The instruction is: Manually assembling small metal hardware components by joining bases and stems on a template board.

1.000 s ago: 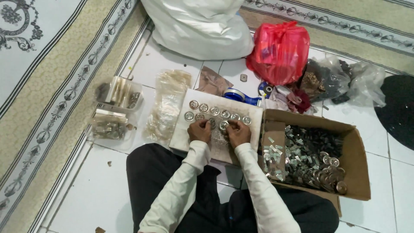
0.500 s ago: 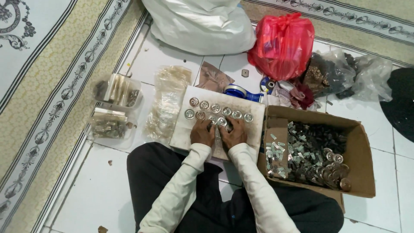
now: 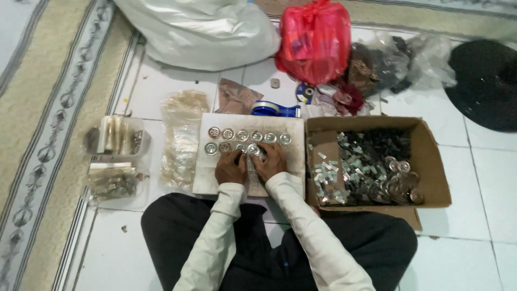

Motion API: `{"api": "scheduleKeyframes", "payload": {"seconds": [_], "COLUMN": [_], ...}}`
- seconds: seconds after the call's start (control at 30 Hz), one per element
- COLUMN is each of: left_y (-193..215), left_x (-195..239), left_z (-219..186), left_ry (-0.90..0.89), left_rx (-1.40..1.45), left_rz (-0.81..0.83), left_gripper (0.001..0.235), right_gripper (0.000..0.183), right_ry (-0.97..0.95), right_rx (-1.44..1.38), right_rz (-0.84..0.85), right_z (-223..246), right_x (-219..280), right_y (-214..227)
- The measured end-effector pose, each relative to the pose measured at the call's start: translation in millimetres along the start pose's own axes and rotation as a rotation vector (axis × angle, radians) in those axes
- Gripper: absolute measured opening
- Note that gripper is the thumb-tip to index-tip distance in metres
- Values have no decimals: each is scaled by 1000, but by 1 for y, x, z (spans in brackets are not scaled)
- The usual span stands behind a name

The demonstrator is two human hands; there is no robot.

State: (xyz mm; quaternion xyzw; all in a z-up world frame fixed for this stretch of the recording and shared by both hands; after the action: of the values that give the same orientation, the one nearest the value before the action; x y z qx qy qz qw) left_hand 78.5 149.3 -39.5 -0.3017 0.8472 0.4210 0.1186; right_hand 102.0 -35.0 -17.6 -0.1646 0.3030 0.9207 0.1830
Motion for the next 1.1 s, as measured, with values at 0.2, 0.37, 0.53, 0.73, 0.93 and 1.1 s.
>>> {"api": "scheduleKeyframes", "payload": {"seconds": [0.2,0.37,0.53,0.73,0.93,1.1], "left_y": [17,12,-64,-167,-220,-236], "left_x": [-1,15,85,202,268,285], "left_z": [-19,-123,-242,-353,-408,-423], "left_ry": [-182,-226,-292,-493,-671,-804], "left_rx": [199,362,563,432,305,225], "left_rz": [-127,-65,256,737,826,871], "left_gripper": [25,17,21,13,19,18], "right_gripper": [43,24,23,25,45,38], "right_ry": [-40,-64,-70,-521,-600,-467], "right_rx": [-129,-15,228,965,1141,1167], "right_rz": [-13,-14,-49,237,500,600], "right_z": [-6,-66,-189,-263,-266,-288], "right_x": [-11,-59,-82,-51,-34,-35], "right_y": [42,171,310,414,398,383]}}
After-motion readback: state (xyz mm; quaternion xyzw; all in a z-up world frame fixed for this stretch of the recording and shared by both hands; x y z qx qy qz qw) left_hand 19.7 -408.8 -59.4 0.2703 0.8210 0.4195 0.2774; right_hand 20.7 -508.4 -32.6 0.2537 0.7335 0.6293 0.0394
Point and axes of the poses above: each hand's wrist, its own x-axis away from the middle knuckle, its own y-axis out of the back of the hand, z = x × y, the point moved 9 cm from there along -x, towards the middle knuckle, and after that the axes turned 10 degrees about -z, right-handed, at the moved point
